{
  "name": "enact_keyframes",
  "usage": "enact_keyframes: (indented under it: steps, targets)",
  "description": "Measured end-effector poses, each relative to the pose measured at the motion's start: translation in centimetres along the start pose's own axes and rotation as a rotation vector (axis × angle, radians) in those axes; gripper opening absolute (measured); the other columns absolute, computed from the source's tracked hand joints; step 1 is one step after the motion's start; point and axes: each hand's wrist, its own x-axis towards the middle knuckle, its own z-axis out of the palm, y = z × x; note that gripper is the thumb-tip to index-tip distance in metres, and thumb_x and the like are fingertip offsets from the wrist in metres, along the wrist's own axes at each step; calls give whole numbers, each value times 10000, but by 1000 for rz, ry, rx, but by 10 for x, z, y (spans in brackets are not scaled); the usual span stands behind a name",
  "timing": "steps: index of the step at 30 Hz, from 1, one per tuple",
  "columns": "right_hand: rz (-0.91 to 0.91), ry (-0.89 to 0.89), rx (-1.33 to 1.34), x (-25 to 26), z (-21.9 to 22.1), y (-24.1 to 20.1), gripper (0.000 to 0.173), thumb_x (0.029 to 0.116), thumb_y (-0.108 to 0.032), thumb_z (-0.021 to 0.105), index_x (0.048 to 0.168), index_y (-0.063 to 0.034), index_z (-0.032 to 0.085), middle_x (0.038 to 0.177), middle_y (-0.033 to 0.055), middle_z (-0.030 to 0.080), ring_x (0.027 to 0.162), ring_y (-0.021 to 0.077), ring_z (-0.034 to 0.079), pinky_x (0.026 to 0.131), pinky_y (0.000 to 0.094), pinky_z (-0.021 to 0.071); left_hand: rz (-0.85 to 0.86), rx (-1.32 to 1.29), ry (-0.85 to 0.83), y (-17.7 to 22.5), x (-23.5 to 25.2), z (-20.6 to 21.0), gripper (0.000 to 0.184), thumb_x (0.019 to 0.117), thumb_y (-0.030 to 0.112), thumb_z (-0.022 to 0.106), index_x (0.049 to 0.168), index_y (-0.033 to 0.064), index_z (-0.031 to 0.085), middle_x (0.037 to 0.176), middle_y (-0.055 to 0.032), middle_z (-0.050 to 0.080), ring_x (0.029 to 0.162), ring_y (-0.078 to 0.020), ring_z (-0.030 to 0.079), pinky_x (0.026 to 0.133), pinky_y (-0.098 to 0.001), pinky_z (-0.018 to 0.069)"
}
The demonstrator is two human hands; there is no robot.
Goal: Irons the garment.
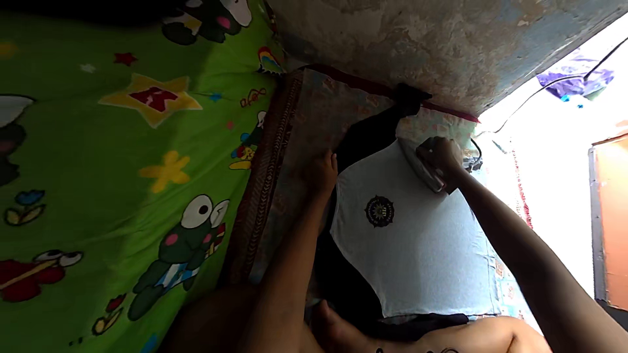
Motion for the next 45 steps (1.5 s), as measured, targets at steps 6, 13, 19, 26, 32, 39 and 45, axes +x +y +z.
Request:
enact_keyframes:
  steps: [6,13,19,26,32,39,45]
  targets:
    - [-305,-244,-154,-170,40,29,565,977,-557,613,1150,-24,686,907,241,733,911,466,725,764,649,538,38,-10,-3,-8,0,5,387,1111,282,432,1158,-41,642,991,-323,683,959,-525,681,790,-699,499]
    - [426,114,92,-30,-11,180,594,942,-561,689,1116,6,700,1125,311,689,1091,528,651,847,742,472,8,105,-88,69,14,-24,324,1001,37,541,1303,-48,623,1393,-332,529,1323,-535,473,1095,-695,339]
    - [-213,-232,-44,-147,26,93,555,939,-562,665,1083,-27,703,897,234,725,920,456,712,795,655,521,787,172,-348,152,66,46,352,1084,137,474,1383,-16,581,1390,-243,603,1354,-440,514,1118,-621,340]
    - [201,120,-7,-17,-2,164,509,951,-523,659,1149,-56,695,1056,296,704,1020,537,672,769,740,489,570,4,-508,142,109,76,297,1072,157,514,1257,-30,652,1385,-292,526,1374,-498,402,1110,-680,287]
    - [-161,-101,-26,-65,2,145,404,867,-437,799,994,-58,738,856,225,706,874,459,691,745,685,513,590,-188,-380,129,107,88,298,1054,142,496,1076,-97,673,1321,-290,562,1322,-460,458,1124,-627,279]
    - [-5,-66,-45,-39,1,107,511,945,-553,680,1077,-61,715,992,255,716,995,490,686,777,703,499,647,-121,-308,125,103,93,315,1064,193,494,1091,-73,660,1328,-279,559,1307,-458,474,1115,-615,302]
    - [-210,-245,138,-68,16,123,611,1022,-631,486,821,-92,692,698,97,646,702,301,669,630,556,508,660,-106,-285,126,106,94,294,1063,194,509,1057,-51,670,1297,-260,577,1290,-452,490,1104,-629,312]
